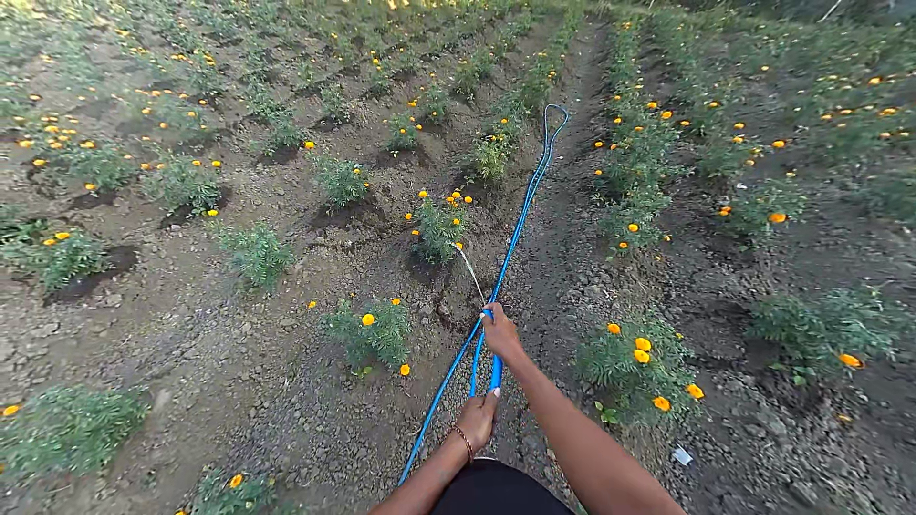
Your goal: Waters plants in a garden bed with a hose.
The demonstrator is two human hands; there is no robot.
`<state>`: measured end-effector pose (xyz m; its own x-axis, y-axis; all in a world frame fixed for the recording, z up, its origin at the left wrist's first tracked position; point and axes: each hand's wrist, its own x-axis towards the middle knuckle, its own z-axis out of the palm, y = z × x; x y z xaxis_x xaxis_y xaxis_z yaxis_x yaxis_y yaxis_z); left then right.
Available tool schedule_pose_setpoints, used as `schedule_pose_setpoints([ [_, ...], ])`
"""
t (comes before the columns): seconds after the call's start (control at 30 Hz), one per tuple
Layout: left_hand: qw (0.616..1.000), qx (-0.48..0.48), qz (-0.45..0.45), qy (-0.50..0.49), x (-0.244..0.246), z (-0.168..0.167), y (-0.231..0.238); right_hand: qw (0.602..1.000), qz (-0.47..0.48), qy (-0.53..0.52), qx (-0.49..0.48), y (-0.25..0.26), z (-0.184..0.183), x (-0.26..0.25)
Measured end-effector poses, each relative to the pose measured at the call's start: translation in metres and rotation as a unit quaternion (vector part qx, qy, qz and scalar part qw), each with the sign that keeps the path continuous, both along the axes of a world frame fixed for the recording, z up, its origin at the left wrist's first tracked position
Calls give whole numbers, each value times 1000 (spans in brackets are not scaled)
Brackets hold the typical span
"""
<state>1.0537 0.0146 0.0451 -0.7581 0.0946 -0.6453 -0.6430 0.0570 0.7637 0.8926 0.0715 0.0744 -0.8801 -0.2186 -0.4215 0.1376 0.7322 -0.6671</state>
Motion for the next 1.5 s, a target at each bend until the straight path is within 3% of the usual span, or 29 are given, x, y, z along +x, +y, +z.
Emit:
schedule_pose_setpoints([
  [1.5,996,28,74,-44,20,-9,0,991,102,-77,29,-26,-30,8],
])
